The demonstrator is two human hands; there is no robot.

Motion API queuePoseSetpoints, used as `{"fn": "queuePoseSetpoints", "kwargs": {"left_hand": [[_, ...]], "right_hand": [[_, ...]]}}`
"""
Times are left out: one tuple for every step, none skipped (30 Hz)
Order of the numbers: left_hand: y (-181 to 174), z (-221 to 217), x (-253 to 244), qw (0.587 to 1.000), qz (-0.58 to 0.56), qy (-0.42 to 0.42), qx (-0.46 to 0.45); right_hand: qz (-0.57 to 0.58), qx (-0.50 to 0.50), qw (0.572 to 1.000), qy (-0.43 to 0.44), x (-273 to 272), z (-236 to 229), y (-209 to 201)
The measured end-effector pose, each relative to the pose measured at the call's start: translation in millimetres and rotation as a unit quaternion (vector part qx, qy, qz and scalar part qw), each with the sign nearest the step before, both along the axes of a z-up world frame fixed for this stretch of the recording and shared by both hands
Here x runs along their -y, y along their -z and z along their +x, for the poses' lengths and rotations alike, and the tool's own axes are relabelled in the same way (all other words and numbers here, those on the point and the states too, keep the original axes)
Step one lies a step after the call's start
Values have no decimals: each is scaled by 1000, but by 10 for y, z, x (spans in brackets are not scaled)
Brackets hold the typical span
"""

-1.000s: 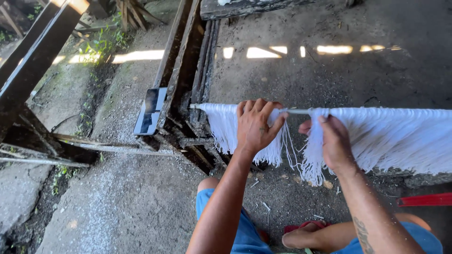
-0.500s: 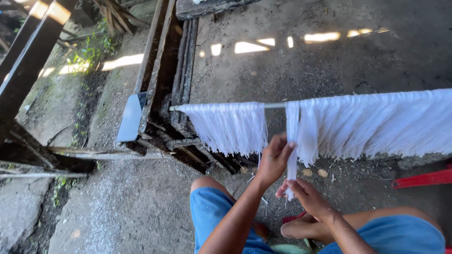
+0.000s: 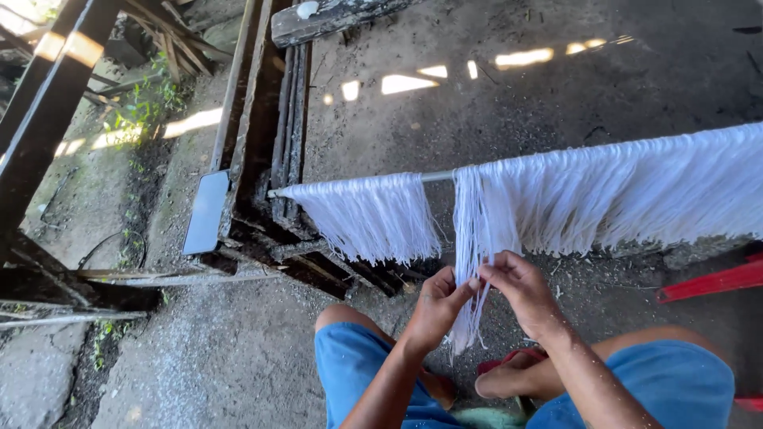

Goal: A person is seen sitting on a stool, efficiently organizing and spreading out bundles of white threads along a horizontal metal rod mounted on a wooden frame.

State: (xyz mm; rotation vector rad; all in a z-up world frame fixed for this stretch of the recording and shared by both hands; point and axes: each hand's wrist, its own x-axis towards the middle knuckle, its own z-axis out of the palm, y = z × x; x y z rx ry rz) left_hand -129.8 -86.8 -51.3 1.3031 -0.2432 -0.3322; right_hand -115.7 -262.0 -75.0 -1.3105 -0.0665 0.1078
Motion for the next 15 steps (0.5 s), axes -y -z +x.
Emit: {"fn": "queuePoseSetpoints", "kwargs": {"left_hand": [[-38, -37, -25, 999, 26, -21, 17], [-14, -59, -42, 999, 26, -24, 14], [10, -81, -55, 999, 8, -40, 13], [27, -88, -69, 998, -10, -54, 14], [28, -122, -86, 998, -9, -56, 12], [19, -134, -96, 998, -28, -54, 10], [7, -149, -104, 998, -47, -53, 8], [20, -143, -96, 998, -47, -52, 9], [33, -137, -88, 998, -36, -53, 5], [48, -134, -80, 998, -25, -54, 0], [4, -127, -67, 998, -25, -54, 1], [-35, -131, -59, 998, -26, -52, 11], [-71, -134, -53, 998, -26, -49, 20], [-47, -137, -57, 998, -26, -51, 20], [-22, -141, -63, 998, -20, -54, 30]], "right_hand": [[28, -2, 999, 24, 10, 0, 109], [28, -5, 999, 21, 54, -1, 179], [59, -14, 998, 13, 102, -2, 249], [90, -21, 996, 6, 149, 9, 313], [90, -23, 996, 4, 142, -6, 255], [35, -8, 999, 15, 143, -4, 184], [-21, 8, 999, 27, 146, -4, 111], [-21, 9, 999, 27, 107, -16, 40], [-18, 0, 1000, -3, 67, -29, -29], [-15, -9, 999, -33, 27, -44, -98], [-16, -9, 999, -33, -14, -55, -187], [-18, 3, 999, -50, -60, -73, -269], [-19, 16, 997, -67, -107, -91, -349], [-19, 15, 997, -68, -89, -86, -305], [-32, 24, 997, -69, -71, -82, -259]]}}
